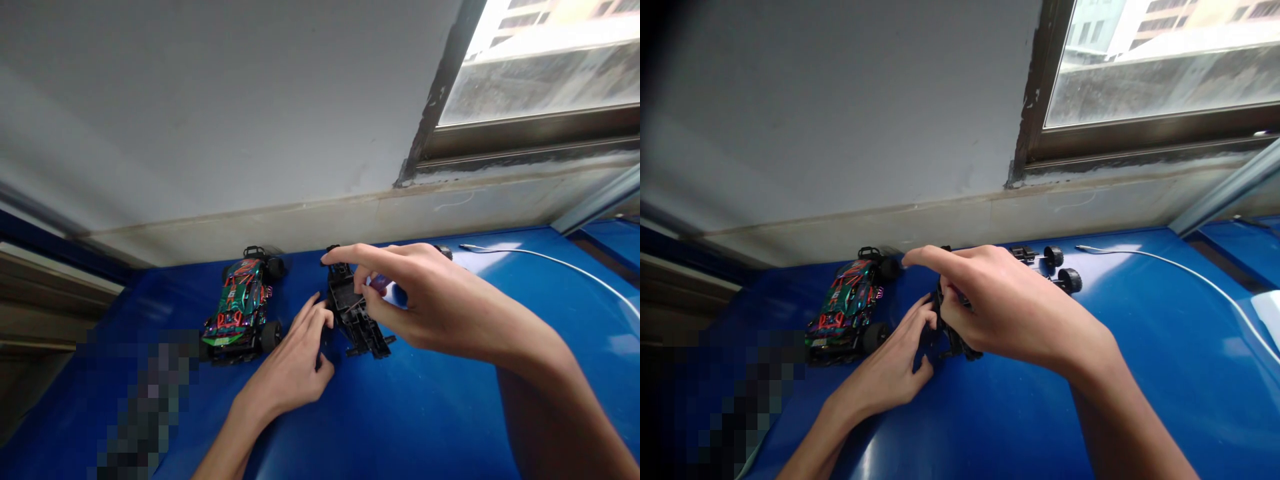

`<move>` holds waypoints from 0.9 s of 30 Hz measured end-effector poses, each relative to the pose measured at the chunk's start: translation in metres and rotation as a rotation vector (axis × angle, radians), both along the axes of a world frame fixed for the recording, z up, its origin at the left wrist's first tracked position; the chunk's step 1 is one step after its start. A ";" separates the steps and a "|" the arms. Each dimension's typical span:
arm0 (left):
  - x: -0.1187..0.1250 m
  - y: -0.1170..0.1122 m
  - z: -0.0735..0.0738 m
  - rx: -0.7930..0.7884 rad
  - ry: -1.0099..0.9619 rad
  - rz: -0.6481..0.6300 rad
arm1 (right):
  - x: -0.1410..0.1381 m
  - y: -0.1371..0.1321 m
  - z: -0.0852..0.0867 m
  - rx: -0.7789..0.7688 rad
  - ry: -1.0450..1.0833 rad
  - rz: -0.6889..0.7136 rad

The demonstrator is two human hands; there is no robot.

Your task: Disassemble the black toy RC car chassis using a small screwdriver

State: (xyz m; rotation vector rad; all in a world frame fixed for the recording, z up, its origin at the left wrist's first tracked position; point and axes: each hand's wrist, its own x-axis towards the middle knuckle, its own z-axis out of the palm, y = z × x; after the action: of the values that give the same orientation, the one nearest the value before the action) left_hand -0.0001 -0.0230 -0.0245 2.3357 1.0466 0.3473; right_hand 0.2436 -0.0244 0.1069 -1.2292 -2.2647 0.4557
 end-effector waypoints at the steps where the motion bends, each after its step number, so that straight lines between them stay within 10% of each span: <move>1: 0.000 -0.001 0.002 -0.008 -0.003 -0.004 | 0.000 0.000 0.000 -0.003 -0.004 0.001; 19: -0.002 -0.001 0.005 -0.033 -0.020 0.009 | -0.001 0.001 -0.002 0.006 -0.032 -0.014; 27: -0.003 0.005 -0.016 0.060 -0.060 0.076 | 0.000 0.001 -0.002 0.011 -0.018 -0.012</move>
State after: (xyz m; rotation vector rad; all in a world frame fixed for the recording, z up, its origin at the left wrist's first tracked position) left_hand -0.0027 -0.0177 -0.0403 2.3272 1.1124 0.4819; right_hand 0.2432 -0.0235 0.1049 -1.2461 -2.2706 0.4284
